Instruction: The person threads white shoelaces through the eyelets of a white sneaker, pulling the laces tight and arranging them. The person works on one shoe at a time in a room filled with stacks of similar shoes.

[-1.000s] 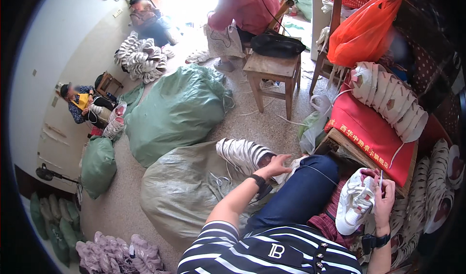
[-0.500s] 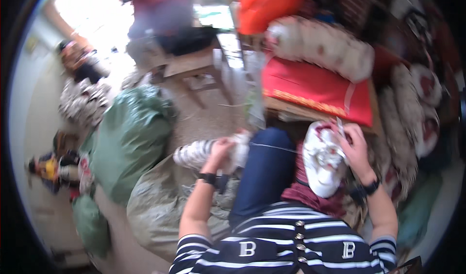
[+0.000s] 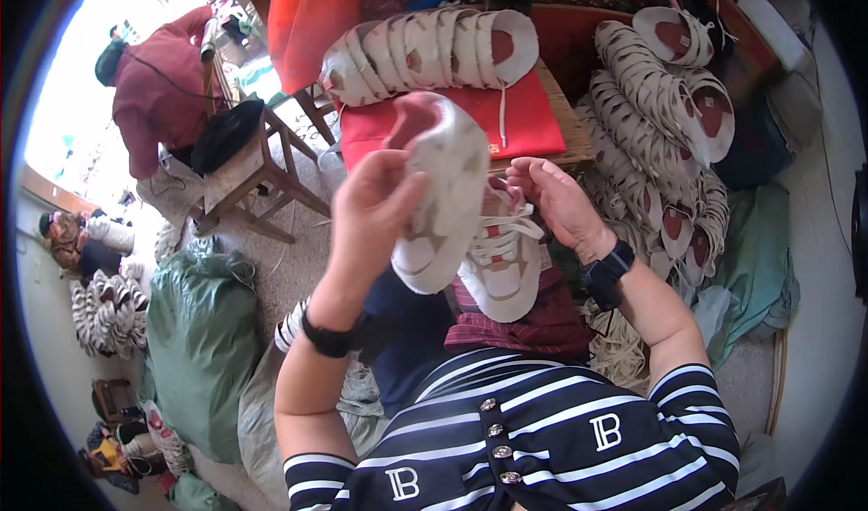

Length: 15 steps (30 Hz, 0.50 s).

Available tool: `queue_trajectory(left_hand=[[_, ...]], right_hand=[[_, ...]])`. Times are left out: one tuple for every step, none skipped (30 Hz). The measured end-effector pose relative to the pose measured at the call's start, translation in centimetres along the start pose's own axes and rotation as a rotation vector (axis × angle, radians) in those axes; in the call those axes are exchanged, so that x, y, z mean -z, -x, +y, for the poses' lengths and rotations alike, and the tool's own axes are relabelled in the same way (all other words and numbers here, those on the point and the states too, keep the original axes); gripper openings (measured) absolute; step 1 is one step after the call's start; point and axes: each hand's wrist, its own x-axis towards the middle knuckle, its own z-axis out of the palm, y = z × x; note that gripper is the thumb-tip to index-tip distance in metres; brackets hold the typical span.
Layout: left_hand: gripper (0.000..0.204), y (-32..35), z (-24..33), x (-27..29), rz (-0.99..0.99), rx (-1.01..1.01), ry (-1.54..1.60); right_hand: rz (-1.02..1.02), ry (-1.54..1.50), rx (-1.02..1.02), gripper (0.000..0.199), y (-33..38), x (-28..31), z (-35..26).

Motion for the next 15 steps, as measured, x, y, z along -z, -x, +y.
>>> queue_trajectory(left_hand=[[0.019,-0.6,-0.6,-1.7,-0.025,0.033,-0.099],[0.018,-1.3,-1.0,-3.3,-0.033,0.077,-0.155],[0.018,-1.7,-1.7,-4.7,-0.039,0.126,-0.207],[0.021,-1.9,-2.3,-5.6,-0.072,0.229,-0.109],[0.03,-1.6,-2.6,-6.1,-0.158,0.32,0.08],[0.035,-0.9,-2.3,-6.8,-0.237,0.317,0.255],[0.04,-0.1,-1.8,-7.4,-0.314,0.313,0.431],[0.044,0.6,-1.1,-7.9,-0.375,0.318,0.448],[0.048,1.4,0.0,-8.1,-0.43,0.325,0.455],[0.042,2.4,1.7,-8.4,-0.405,0.355,0.491],[0.039,2.2,1.7,-7.9,-0.356,0.228,0.366],[0.036,1.4,1.7,-7.2,-0.312,0.1,0.244],[0.033,0.5,1.5,-6.5,-0.264,-0.031,0.129],[0.03,-0.6,0.5,-5.7,-0.145,-0.097,0.133],[0.033,-1.5,-0.6,-5.2,-0.073,-0.046,0.205]], right_hand=[[-0.008,-0.025,0.005,0.033,0.2,0.5,-0.1],[-0.018,-0.05,0.01,0.034,0.5,0.8,-0.3],[-0.005,-0.036,-0.012,0.034,0.8,1.0,-0.6],[0.007,-0.022,-0.035,0.035,1.2,1.1,-0.9],[0.016,-0.007,-0.058,0.035,1.5,1.0,-1.3],[0.024,-0.023,-0.074,0.038,1.8,1.0,-1.5],[0.03,0.02,-0.061,0.04,2.0,1.2,-2.0],[0.033,0.063,-0.049,0.043,2.1,1.4,-2.4],[0.03,0.096,-0.037,0.046,2.0,1.3,-2.6],[-0.032,0.126,0.018,0.056,2.1,1.1,-2.8],[-0.022,0.216,0.027,0.06,1.9,0.8,-2.8],[-0.008,0.308,0.037,0.064,1.7,0.5,-2.9],[0.005,0.409,0.044,0.067,1.8,0.1,-3.1],[-0.026,0.349,-0.005,0.076,2.2,-0.8,-3.2],[-0.018,0.372,0.0,0.073,2.4,-0.5,-3.0]])
